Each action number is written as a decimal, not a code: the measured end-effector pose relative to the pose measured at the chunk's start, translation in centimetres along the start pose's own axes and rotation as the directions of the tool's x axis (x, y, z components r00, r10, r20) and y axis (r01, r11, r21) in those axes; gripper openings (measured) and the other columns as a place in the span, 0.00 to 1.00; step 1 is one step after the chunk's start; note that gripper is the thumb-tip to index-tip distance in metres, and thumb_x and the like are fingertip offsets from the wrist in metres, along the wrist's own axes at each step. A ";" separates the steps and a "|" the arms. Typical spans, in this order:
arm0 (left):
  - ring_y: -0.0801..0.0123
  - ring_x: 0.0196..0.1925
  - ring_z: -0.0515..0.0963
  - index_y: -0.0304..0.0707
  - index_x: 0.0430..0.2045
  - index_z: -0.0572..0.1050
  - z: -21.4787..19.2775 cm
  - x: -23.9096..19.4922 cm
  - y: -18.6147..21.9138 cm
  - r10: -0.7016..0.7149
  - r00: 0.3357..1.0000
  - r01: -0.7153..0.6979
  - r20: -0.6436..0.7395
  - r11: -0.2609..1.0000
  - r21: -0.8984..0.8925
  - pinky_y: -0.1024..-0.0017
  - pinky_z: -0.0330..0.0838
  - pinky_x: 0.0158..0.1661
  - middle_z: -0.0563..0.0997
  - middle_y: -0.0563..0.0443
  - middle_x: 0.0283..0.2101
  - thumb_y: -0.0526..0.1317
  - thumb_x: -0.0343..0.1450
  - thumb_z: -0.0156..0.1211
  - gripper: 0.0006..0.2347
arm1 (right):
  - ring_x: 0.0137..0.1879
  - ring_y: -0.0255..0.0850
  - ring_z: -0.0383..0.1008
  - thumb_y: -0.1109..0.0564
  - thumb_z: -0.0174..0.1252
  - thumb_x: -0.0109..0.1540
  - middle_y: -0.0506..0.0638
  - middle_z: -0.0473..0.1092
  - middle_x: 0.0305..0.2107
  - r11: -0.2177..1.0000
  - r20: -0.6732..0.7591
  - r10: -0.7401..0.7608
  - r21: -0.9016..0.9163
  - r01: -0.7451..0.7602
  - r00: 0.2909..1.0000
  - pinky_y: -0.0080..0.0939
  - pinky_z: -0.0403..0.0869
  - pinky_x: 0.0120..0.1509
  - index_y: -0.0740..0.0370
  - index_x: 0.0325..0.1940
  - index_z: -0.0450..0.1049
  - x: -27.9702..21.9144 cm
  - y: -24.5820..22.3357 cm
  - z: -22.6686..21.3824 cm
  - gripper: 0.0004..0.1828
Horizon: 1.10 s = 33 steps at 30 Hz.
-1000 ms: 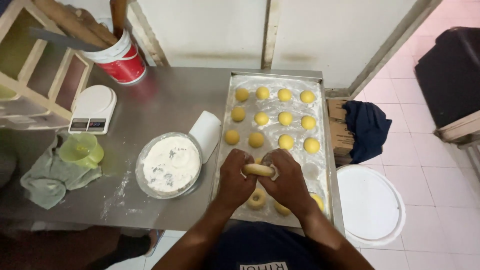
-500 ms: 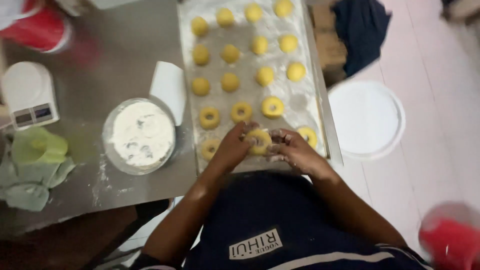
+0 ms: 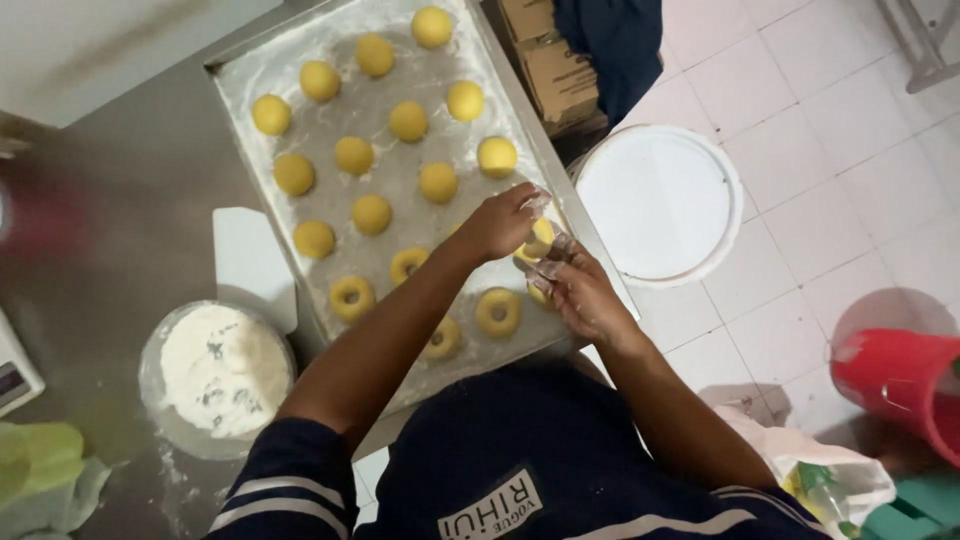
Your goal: The person shapes yellow dough balls into ring shapes by hand. They repeatedly pick up a dough ball, press a hole into the center, and place the formed ring onto a metal tray.
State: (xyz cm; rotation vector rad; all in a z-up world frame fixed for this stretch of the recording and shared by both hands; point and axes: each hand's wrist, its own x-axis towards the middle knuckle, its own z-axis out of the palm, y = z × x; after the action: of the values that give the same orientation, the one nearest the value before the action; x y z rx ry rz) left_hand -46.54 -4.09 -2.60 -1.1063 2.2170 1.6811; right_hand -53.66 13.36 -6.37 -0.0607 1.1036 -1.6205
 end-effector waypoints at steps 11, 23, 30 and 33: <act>0.33 0.59 0.77 0.24 0.54 0.73 -3.8 -8.0 2.8 0.599 0.671 -0.597 -0.437 0.786 0.162 0.47 0.70 0.62 0.78 0.25 0.52 0.30 0.62 0.62 0.23 | 0.51 0.56 0.75 0.70 0.66 0.57 0.66 0.69 0.50 0.241 0.552 -0.533 -0.628 0.740 0.642 0.47 0.78 0.46 0.77 0.69 0.61 -2.1 -7.5 6.8 0.37; 0.54 0.39 0.85 0.38 0.41 0.80 -2.4 -23.5 4.5 0.365 0.337 -0.661 -0.868 0.748 0.058 0.61 0.81 0.41 0.80 0.45 0.33 0.32 0.62 0.63 0.13 | 0.39 0.56 0.82 0.68 0.67 0.56 0.55 0.77 0.30 0.081 0.759 -0.565 -0.341 0.937 0.325 0.51 0.79 0.46 0.66 0.33 0.74 -9.0 -8.9 17.2 0.07; 0.50 0.31 0.80 0.38 0.33 0.80 -0.4 -26.0 1.7 0.474 0.203 -0.497 -0.857 0.804 0.327 0.58 0.78 0.37 0.76 0.47 0.28 0.33 0.65 0.61 0.06 | 0.35 0.56 0.75 0.65 0.70 0.55 0.55 0.71 0.29 -0.431 0.881 -0.445 -0.367 0.824 0.159 0.56 0.74 0.38 0.64 0.43 0.79 -9.4 -5.9 16.0 0.13; 0.44 0.27 0.78 0.36 0.30 0.78 -0.8 -26.5 2.1 0.414 0.262 -0.528 -0.872 0.818 0.230 0.55 0.75 0.31 0.72 0.44 0.24 0.33 0.66 0.58 0.04 | 0.39 0.58 0.76 0.60 0.61 0.64 0.56 0.71 0.36 -0.564 0.894 -0.437 -0.191 0.803 -0.094 0.55 0.75 0.40 0.62 0.40 0.76 -9.1 -6.0 17.4 0.03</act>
State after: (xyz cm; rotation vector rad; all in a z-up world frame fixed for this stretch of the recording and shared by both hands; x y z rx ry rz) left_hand -28.58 7.62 13.16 -1.8495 3.4846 1.5358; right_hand -44.96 9.59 11.80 -2.6979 1.5682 -1.6069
